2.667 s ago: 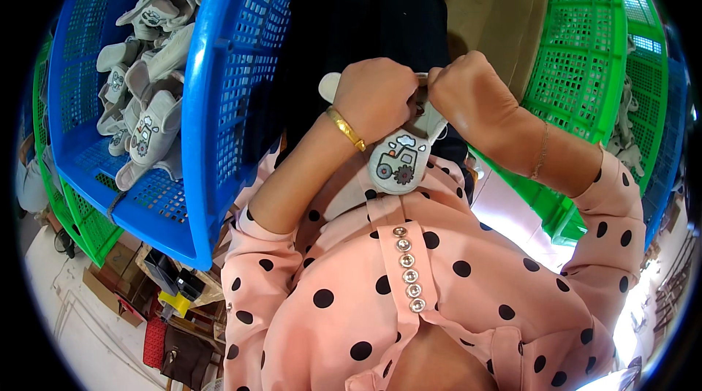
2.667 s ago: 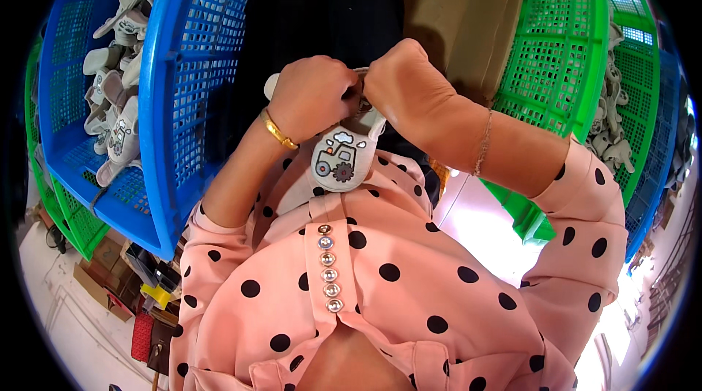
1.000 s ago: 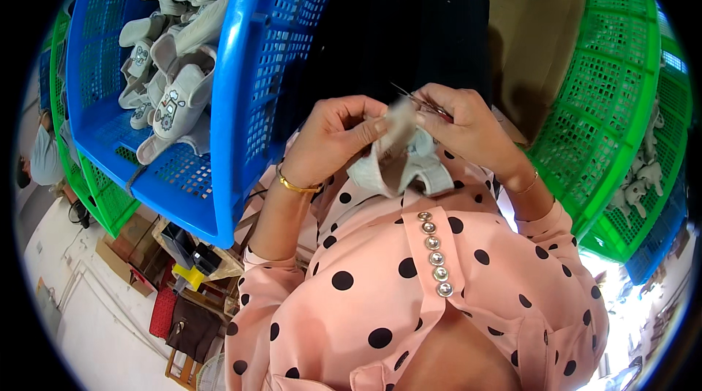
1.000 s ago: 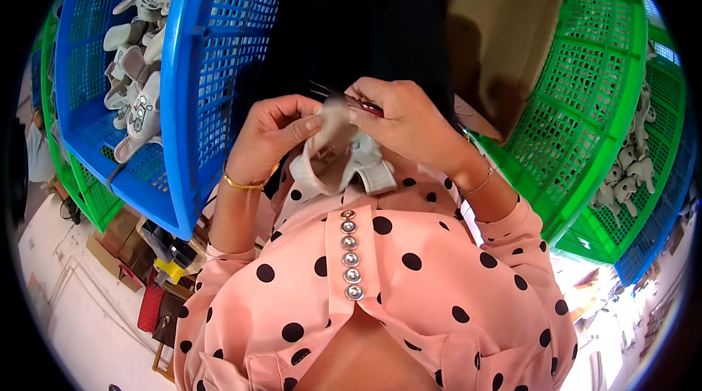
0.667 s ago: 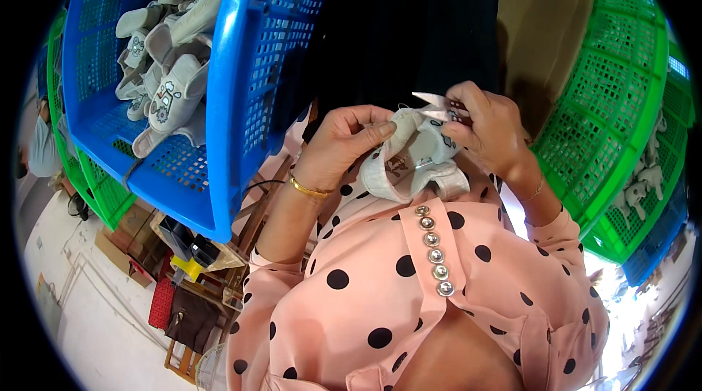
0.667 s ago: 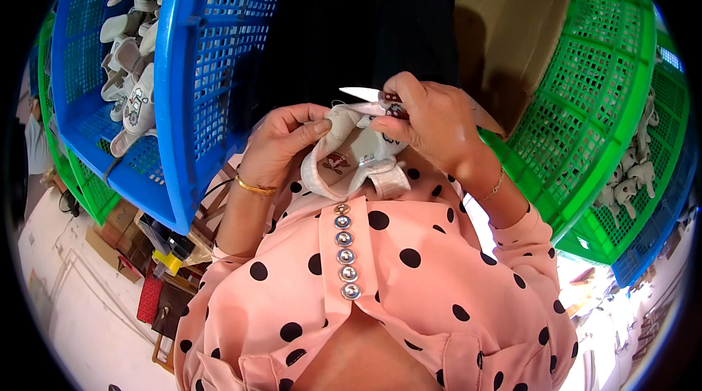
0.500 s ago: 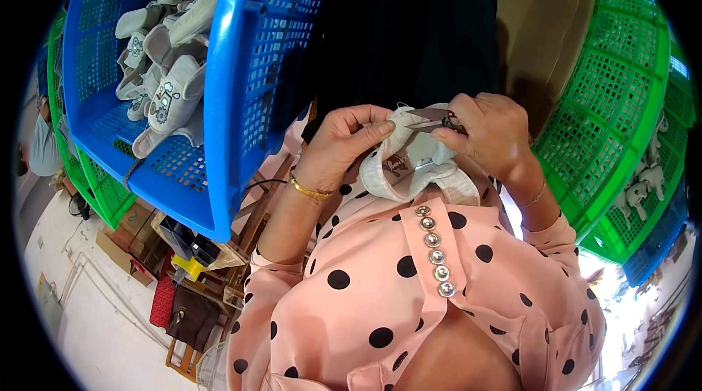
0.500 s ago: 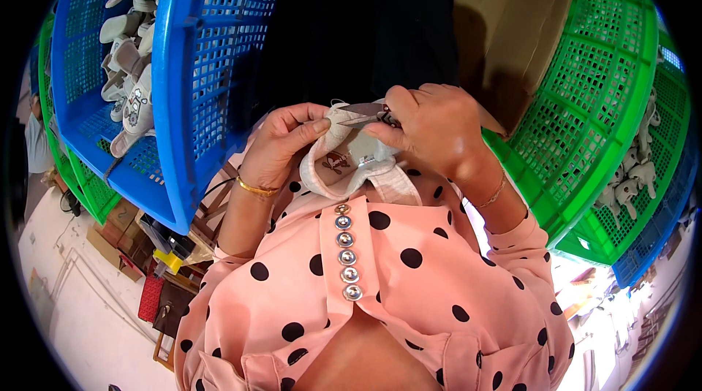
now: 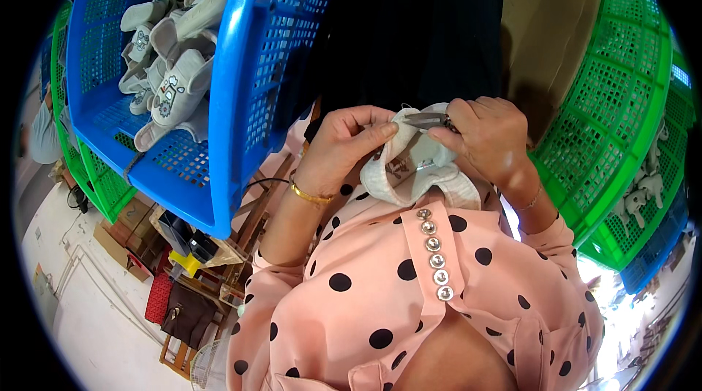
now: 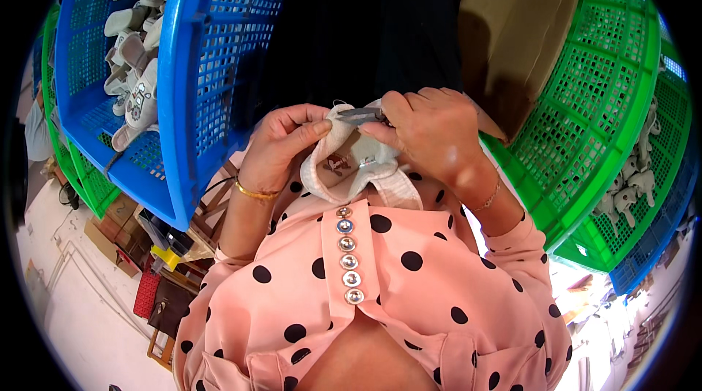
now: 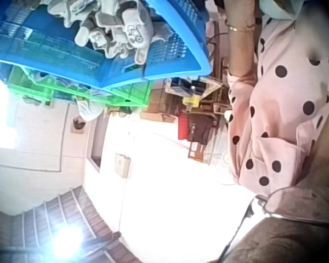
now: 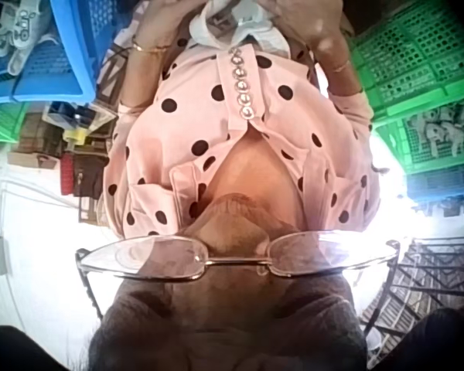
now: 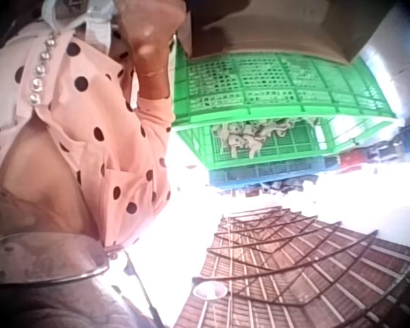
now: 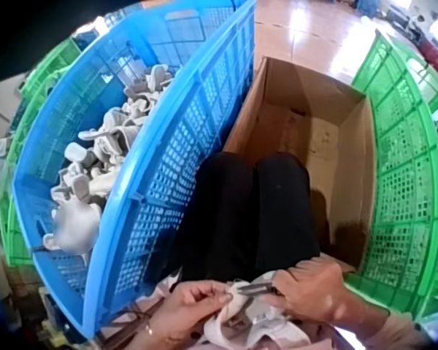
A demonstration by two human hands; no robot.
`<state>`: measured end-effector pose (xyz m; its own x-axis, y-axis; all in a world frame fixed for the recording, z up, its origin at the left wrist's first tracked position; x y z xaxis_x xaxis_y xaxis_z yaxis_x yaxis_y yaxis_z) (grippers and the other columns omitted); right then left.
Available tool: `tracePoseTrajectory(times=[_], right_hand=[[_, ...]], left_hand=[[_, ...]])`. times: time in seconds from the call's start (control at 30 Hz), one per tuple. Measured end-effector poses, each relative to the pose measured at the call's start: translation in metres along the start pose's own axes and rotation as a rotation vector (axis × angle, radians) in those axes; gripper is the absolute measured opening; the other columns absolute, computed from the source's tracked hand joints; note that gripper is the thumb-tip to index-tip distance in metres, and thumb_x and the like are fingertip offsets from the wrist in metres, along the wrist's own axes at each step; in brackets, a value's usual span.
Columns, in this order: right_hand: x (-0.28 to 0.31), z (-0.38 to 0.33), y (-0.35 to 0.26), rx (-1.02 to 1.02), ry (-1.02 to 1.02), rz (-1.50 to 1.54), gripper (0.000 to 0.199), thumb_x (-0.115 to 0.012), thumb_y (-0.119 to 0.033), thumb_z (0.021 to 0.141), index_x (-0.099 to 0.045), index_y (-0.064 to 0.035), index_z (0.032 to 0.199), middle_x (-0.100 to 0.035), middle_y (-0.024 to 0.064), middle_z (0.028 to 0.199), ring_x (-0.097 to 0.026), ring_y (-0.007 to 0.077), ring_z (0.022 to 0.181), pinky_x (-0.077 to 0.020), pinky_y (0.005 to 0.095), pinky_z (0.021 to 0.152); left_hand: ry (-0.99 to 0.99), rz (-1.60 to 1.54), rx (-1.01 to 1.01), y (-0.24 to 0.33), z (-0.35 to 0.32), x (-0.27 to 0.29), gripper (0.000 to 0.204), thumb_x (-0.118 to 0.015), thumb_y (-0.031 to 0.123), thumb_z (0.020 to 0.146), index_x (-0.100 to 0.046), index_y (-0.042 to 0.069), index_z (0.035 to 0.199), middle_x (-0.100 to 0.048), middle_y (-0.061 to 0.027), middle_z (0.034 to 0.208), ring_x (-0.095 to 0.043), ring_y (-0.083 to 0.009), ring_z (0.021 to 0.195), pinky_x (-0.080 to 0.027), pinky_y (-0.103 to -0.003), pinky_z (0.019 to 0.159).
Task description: The person sits on the floor and uses scissors to trim excess threads and fabric from the edges of white slippers. They handle the slippers one by one, picking them from a blue basket, trimming them, and placing them into a green basket.
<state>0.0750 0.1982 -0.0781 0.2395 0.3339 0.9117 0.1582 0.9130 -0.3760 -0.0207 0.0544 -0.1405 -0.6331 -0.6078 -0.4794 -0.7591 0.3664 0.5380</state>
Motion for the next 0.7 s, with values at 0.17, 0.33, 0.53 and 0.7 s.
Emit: tracePoseTrajectory(times=[0.17,0.33,0.53,0.7], right_hand=[[-0.0002,0.0003,-0.0018,0.013,-0.007,-0.031,0.034,-0.070,-0.043,0.075,-0.053,-0.0145,0.067,-0.048,-0.0006,0.053,-0.052,0.0163,0.048,-0.0418,0.0294,0.046],[0.0013,0.0011,-0.0035,0.021,-0.012,-0.042,0.034,-0.070,-0.042,0.075,-0.053,-0.0143,0.067,-0.049,-0.0008,0.054,-0.053,0.0163,0.049,-0.0417,0.0290,0.046],[-0.0007,-0.0006,-0.0057,-0.007,-0.043,-0.043,0.032,-0.072,-0.039,0.075,-0.054,-0.0142,0.068,-0.050,-0.0012,0.054,-0.054,0.0161,0.049,-0.0416,0.0287,0.046],[-0.0055,-0.0044,-0.0035,-0.020,-0.012,0.012,0.032,-0.073,-0.038,0.074,-0.054,-0.0140,0.067,-0.050,-0.0007,0.053,-0.054,0.0169,0.048,-0.0417,0.0294,0.046]], left_hand=[[-0.006,-0.014,-0.001,0.0002,0.0004,-0.0007,0.020,-0.066,0.013,0.092,-0.067,-0.002,0.105,-0.069,-0.0061,0.089,-0.065,-0.0080,0.075,-0.053,-0.020,0.067],[0.008,-0.015,0.001,-0.0004,-0.0010,-0.0001,0.020,-0.066,0.013,0.092,-0.068,-0.002,0.104,-0.070,-0.0066,0.089,-0.065,-0.0083,0.076,-0.053,-0.020,0.067],[0.002,-0.027,0.033,0.0005,-0.0027,-0.0023,0.019,-0.066,0.012,0.092,-0.069,-0.002,0.104,-0.070,-0.0070,0.089,-0.066,-0.0092,0.075,-0.054,-0.021,0.067],[-0.008,-0.025,0.016,-0.0043,-0.0002,0.0002,0.019,-0.066,0.011,0.091,-0.069,-0.003,0.104,-0.070,-0.0076,0.088,-0.066,-0.0097,0.074,-0.054,-0.021,0.067]])
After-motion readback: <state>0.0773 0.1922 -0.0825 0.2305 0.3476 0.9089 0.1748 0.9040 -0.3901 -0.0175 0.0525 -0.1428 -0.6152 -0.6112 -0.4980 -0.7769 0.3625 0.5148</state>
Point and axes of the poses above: each hand's wrist, its own z-axis towards the middle knuckle, its own x-axis out of the back of the hand, y = z × x, the point moved 7 cm from there along z, towards the middle knuckle
